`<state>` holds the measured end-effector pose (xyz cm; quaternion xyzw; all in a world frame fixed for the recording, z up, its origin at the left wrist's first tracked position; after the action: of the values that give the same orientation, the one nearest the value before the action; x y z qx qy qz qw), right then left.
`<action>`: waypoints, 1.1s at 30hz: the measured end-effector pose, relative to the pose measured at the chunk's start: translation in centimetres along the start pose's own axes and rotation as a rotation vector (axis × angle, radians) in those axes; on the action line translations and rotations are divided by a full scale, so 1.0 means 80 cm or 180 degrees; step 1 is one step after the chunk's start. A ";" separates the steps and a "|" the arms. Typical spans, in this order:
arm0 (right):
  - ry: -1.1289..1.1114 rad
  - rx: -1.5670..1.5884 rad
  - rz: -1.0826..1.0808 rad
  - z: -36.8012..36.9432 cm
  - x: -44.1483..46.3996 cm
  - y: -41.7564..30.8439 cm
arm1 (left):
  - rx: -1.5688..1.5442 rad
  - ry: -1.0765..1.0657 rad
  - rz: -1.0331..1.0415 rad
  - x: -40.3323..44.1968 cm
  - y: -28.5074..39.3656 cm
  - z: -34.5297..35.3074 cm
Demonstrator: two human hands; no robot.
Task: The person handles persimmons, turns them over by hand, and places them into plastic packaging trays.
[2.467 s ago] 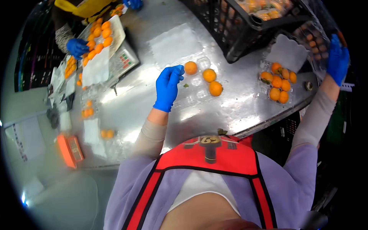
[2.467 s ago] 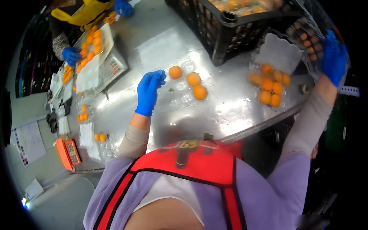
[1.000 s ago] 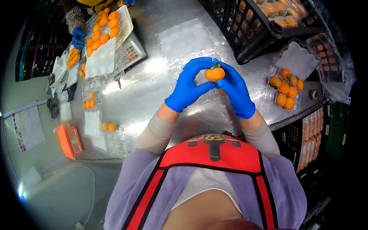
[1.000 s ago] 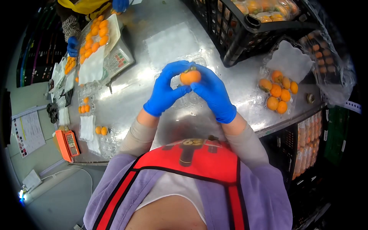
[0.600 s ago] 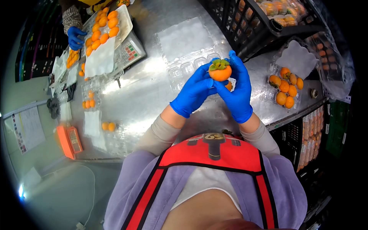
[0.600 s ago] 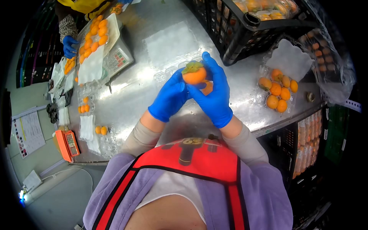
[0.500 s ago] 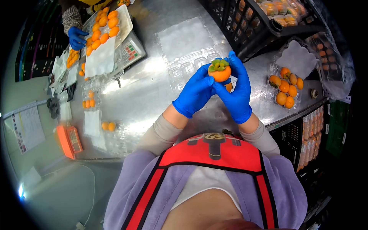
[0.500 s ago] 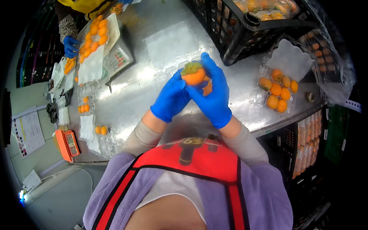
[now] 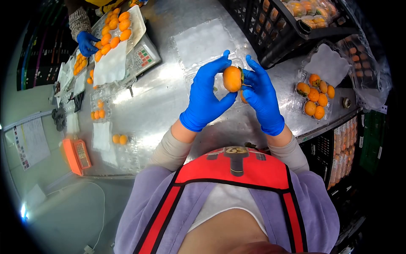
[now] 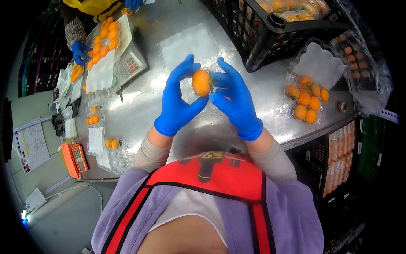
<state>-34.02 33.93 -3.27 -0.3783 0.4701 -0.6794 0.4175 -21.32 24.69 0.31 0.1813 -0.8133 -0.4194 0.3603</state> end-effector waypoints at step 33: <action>-0.0050 -0.0593 -0.0968 0.004 -0.003 -0.006 | -0.2090 -0.0062 -0.0849 -0.012 -0.009 0.010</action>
<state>-33.72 34.17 -2.76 -0.4874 0.4651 -0.6853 0.2766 -21.28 25.30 -1.02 0.1563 -0.6076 -0.7036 0.3337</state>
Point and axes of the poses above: each hand's wrist, its own x-axis towards the middle knuckle, its own z-axis out of the palm, y = z × x, the point moved 4 cm from there along x, towards the middle knuckle, and after that the axes turned 1 degree about y, right-handed, at the moved point
